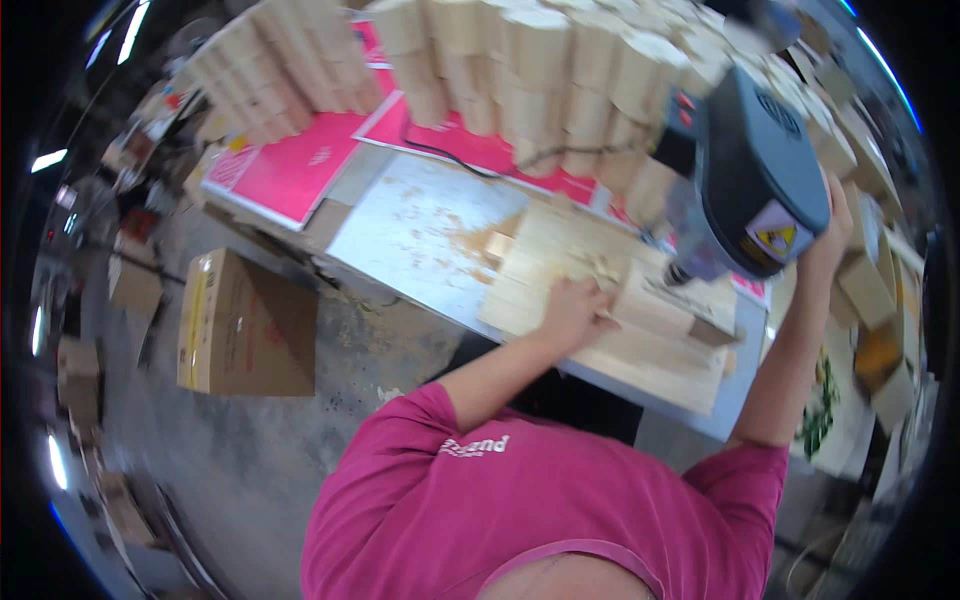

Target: Drilling holes into cylindrical wood blocks using a drill press workstation.

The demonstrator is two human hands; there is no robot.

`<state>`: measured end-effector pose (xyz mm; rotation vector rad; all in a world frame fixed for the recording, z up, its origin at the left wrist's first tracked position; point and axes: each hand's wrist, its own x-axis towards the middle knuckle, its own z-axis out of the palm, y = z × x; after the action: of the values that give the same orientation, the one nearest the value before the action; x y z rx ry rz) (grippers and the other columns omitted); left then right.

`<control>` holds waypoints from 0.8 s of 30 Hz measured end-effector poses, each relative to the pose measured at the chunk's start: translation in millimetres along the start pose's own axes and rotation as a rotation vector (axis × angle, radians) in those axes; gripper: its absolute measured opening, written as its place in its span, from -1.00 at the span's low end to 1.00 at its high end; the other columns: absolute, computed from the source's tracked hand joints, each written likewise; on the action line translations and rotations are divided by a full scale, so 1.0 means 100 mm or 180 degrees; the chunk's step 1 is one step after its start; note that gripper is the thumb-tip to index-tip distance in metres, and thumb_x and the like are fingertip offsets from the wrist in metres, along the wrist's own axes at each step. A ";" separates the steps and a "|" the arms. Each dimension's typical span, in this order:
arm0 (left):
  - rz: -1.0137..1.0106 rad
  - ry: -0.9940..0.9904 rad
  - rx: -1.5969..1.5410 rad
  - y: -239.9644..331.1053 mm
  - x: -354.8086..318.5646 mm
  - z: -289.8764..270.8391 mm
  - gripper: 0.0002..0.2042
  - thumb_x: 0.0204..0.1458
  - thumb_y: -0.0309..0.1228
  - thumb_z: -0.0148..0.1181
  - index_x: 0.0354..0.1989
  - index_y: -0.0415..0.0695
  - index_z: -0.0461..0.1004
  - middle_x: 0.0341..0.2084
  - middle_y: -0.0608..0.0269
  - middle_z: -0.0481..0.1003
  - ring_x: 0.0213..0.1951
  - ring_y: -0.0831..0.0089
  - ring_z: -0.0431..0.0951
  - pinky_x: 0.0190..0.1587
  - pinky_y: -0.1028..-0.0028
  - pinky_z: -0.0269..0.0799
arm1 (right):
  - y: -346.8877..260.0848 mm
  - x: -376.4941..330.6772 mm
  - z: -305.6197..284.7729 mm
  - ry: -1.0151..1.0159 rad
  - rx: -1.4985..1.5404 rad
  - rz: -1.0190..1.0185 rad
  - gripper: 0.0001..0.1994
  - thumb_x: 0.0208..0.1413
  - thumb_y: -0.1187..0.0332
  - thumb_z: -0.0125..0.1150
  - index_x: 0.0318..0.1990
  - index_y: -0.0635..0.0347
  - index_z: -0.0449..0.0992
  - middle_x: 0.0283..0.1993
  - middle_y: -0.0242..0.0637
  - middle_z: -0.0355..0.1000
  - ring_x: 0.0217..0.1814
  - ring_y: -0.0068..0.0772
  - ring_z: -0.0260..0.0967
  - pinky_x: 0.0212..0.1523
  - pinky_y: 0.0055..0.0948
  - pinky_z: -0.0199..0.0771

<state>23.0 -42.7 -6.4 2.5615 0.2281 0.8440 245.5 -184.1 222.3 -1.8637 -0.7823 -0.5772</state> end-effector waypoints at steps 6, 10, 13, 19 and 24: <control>-0.0707 -0.0061 -0.0848 0.06 0.01 -0.05 -0.45 -0.45 -0.16 0.42 -0.17 -0.06 0.48 -0.47 0.38 0.36 -0.35 0.41 0.38 -0.18 0.33 0.08 | 0.28 -0.59 -0.05 0.0019 0.0665 -0.0173 -0.64 0.20 0.26 -0.07 0.06 0.31 0.32 -0.01 -0.23 0.35 0.03 -0.41 0.25 0.07 -0.47 0.18; -0.0651 -0.0067 -0.1123 0.00 0.04 -0.02 -0.47 -0.46 -0.19 0.44 -0.20 -0.07 0.49 -0.45 0.40 0.36 -0.31 0.43 0.38 -0.12 0.34 0.05 | 0.76 -1.27 -0.27 -0.2400 -0.0272 0.0591 -0.62 -0.13 0.45 0.22 -0.08 0.30 0.39 -0.13 -0.21 0.40 -0.08 -0.36 0.30 -0.04 -0.41 0.26; -0.0362 -0.0229 -0.1163 -0.05 0.02 -0.10 -0.50 -0.47 -0.22 0.44 -0.25 -0.09 0.48 -0.42 0.38 0.37 -0.29 0.44 0.39 -0.12 0.35 0.06 | 0.72 -1.66 -0.29 -0.2681 -0.0262 0.0882 -0.64 -0.23 0.52 0.28 -0.17 0.32 0.43 -0.27 -0.30 0.41 -0.23 -0.46 0.32 -0.19 -0.49 0.31; 0.0373 0.0002 -0.1596 -0.14 -0.23 -1.11 -0.64 -0.44 -0.28 0.41 -0.45 -0.15 0.45 -0.48 0.27 0.37 -0.35 0.37 0.40 -0.30 0.40 0.22 | 0.17 -2.01 -0.38 -0.2584 0.0755 0.1503 -0.79 -0.18 0.51 0.29 -0.31 0.31 0.49 -0.46 -0.49 0.38 -0.37 -0.68 0.27 -0.34 -0.58 0.29; -0.2390 0.0705 -0.2453 -0.47 -0.58 -2.40 -0.81 -0.33 -0.47 0.33 -0.47 -0.15 0.49 -0.56 0.41 0.46 -0.45 0.64 0.43 -0.36 0.59 0.36 | 0.23 -2.30 -0.07 -0.2567 0.1657 0.1934 -0.77 -0.05 0.29 0.24 -0.32 0.28 0.50 -0.45 -0.48 0.39 -0.41 -0.70 0.23 -0.42 -0.63 0.21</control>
<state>-168.0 65.8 114.7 1.4879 0.7147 0.7124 106.4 -257.5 52.5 -1.6786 -0.7075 0.7455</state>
